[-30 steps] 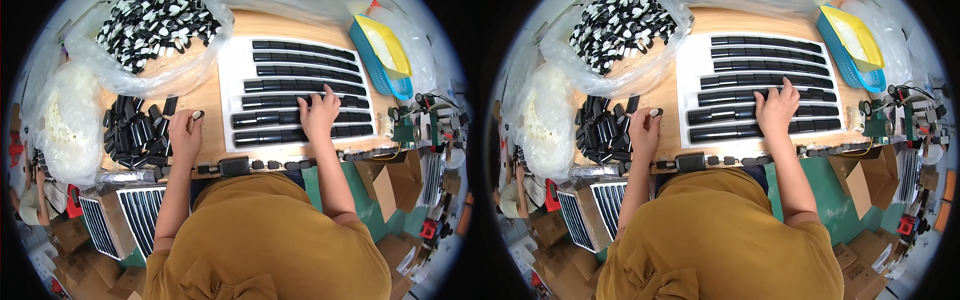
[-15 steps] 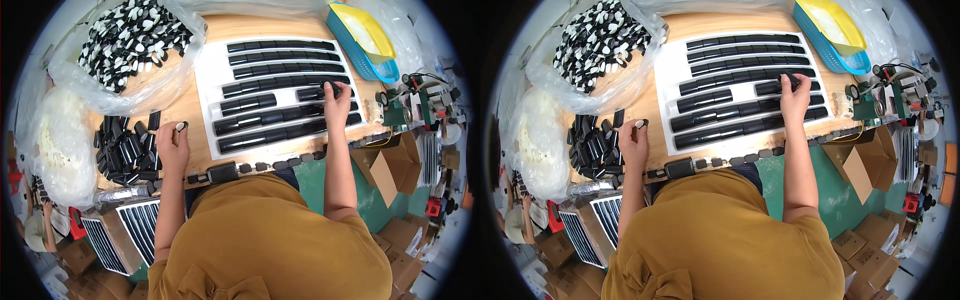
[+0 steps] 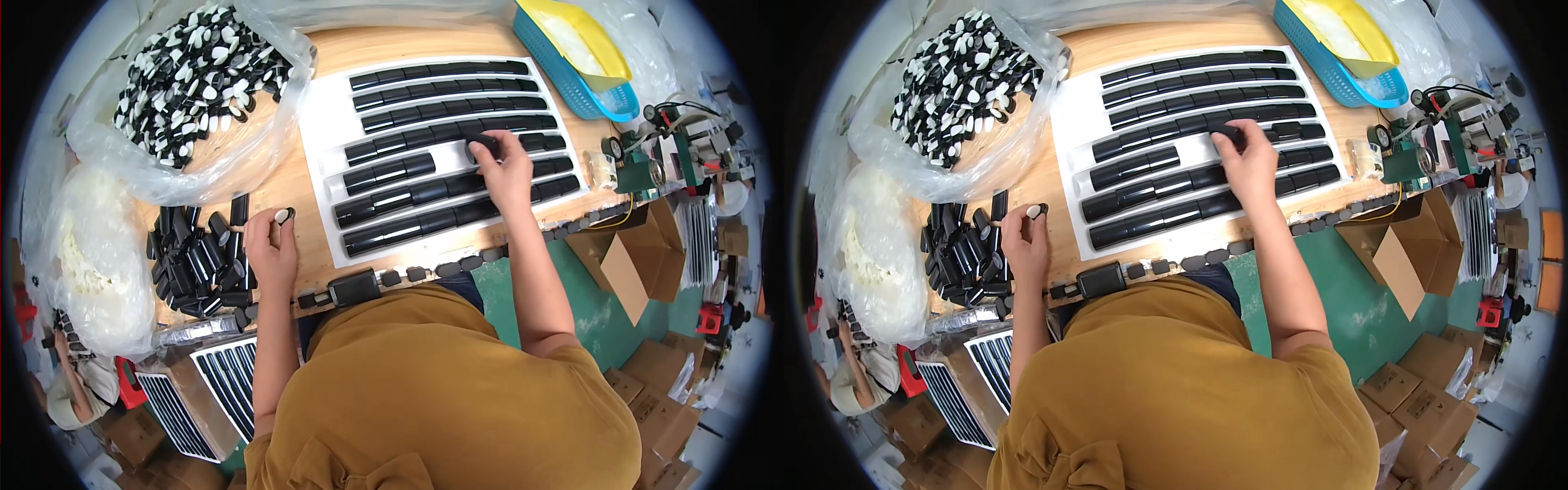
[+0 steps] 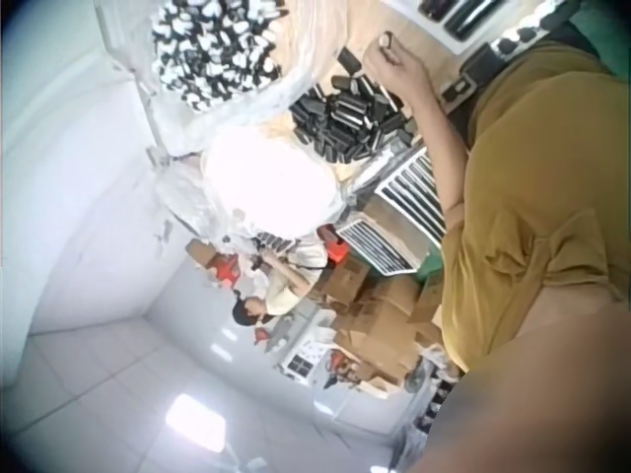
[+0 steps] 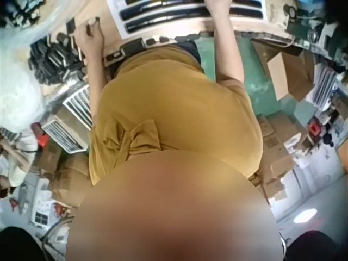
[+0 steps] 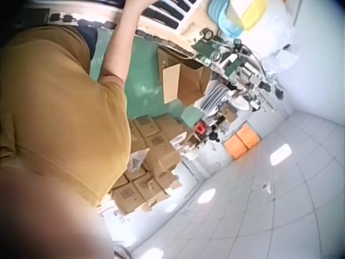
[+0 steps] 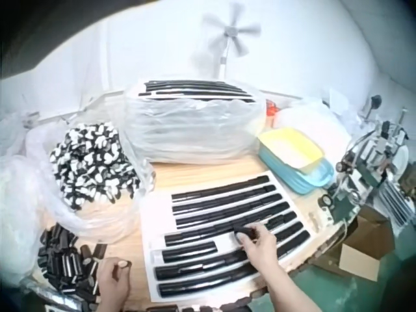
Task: Assembling small plastic components by inserting white caps into black tubes and placing them into a tray.
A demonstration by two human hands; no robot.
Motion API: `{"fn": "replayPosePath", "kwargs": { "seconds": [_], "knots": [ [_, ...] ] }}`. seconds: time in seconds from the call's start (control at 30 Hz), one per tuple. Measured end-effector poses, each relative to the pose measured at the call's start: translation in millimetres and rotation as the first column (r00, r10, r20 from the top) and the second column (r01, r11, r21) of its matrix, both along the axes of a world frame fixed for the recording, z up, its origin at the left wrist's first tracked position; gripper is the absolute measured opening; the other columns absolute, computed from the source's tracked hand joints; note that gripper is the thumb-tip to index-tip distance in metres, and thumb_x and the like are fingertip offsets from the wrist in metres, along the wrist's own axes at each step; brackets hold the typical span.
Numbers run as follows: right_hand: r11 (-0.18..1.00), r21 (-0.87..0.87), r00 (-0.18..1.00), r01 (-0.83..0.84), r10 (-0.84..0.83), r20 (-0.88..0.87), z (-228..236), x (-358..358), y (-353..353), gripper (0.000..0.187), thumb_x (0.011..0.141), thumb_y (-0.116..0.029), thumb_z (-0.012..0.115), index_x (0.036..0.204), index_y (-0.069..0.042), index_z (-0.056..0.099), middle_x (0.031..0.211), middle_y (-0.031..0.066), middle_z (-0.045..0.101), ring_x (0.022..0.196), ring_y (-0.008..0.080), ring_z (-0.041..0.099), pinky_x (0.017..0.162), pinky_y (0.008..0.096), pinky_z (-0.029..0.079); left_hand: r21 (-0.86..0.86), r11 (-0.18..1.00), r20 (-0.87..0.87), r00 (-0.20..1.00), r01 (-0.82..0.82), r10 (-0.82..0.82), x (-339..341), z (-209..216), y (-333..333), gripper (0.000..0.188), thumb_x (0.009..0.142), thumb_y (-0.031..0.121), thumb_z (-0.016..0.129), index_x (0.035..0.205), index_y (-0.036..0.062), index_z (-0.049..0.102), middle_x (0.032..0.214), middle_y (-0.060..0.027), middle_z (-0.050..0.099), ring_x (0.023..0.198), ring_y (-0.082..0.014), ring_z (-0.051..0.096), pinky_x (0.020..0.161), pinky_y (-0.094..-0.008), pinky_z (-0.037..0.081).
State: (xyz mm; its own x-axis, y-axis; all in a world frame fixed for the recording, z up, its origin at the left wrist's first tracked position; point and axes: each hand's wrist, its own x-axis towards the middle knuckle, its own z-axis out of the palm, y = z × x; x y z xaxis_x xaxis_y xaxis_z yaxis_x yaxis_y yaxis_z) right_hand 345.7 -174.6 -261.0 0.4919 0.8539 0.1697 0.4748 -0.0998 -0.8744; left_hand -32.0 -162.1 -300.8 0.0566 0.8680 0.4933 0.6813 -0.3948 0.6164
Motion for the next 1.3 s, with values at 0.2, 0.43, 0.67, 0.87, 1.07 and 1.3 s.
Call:
{"fn": "replayPosePath", "kwargs": {
  "seconds": [0.2,0.43,0.67,0.87,1.07,1.3],
  "knots": [
    [0.963,0.15,0.836,0.223,-0.268,0.479,0,41,7,0.043,0.095,-0.038,0.066,0.112,0.0,0.061,0.096,0.0195,0.067,0.09,0.0305,0.063,0.083,0.0406,0.049,-0.009,1.0,-0.003,1.0,0.004,-0.004,-1,1,-2,0.016,0.085,-0.001,0.07,0.101,0.0006,0.066,0.091,-0.009,0.063,0.082,-0.0213,0.057,0.073,-0.0299,0.046],
    [0.963,-0.078,0.867,0.259,-0.196,0.459,-13,132,5,0.052,0.097,-0.045,0.056,0.121,0.001,0.056,0.111,0.0319,0.062,0.107,0.0458,0.058,0.094,0.0486,0.045,-0.054,0.999,0.037,0.999,-0.009,0.011,-1,3,-3,0.016,0.084,0.003,0.072,0.099,0.0026,0.066,0.096,-0.0122,0.066,0.09,-0.0309,0.06,0.083,-0.038,0.047],
    [0.963,-0.097,0.82,0.252,-0.16,0.549,-4,115,21,0.047,0.097,-0.043,0.057,0.114,0.001,0.058,0.106,0.0297,0.065,0.102,0.0464,0.06,0.091,0.0499,0.047,-0.027,1.0,0.019,1.0,-0.007,0.007,-8,2,-5,0.016,0.085,-0.001,0.07,0.1,0.0,0.064,0.09,-0.0091,0.062,0.081,-0.0219,0.057,0.072,-0.0308,0.046],
    [0.991,0.078,0.993,-0.107,0.111,-0.04,31,-15,10,0.03,0.087,-0.014,0.077,0.112,-0.002,0.065,0.087,0.0008,0.066,0.078,0.0077,0.059,0.071,0.0232,0.047,-0.012,1.0,-0.041,0.999,0.011,-0.011,-19,8,-13,0.023,0.079,-0.003,0.07,0.101,0.0029,0.065,0.093,-0.012,0.064,0.083,-0.0274,0.059,0.076,-0.0351,0.046],
    [0.695,0.1,0.695,-0.712,0.675,0.248,45,-144,12,0.027,0.08,-0.007,0.078,0.106,-0.005,0.069,0.102,0.0096,0.065,0.094,0.0247,0.062,0.079,0.0325,0.052,-0.037,0.999,0.027,0.999,0.035,-0.034,-21,2,-16,0.03,0.075,-0.001,0.074,0.102,0.0053,0.064,0.102,-0.0137,0.065,0.1,-0.036,0.059,0.09,-0.043,0.045],
    [0.48,-0.051,0.376,-0.876,0.746,0.549,41,-217,37,0.026,0.076,-0.01,0.077,0.099,-0.008,0.067,0.093,0.0077,0.063,0.094,0.0304,0.058,0.082,0.0408,0.047,-0.051,0.995,0.108,0.991,0.085,-0.079,-21,-4,-21,0.036,0.073,-0.002,0.075,0.105,0.0043,0.061,0.108,-0.0129,0.062,0.105,-0.0354,0.055,0.093,-0.0431,0.043]
  ]
}}
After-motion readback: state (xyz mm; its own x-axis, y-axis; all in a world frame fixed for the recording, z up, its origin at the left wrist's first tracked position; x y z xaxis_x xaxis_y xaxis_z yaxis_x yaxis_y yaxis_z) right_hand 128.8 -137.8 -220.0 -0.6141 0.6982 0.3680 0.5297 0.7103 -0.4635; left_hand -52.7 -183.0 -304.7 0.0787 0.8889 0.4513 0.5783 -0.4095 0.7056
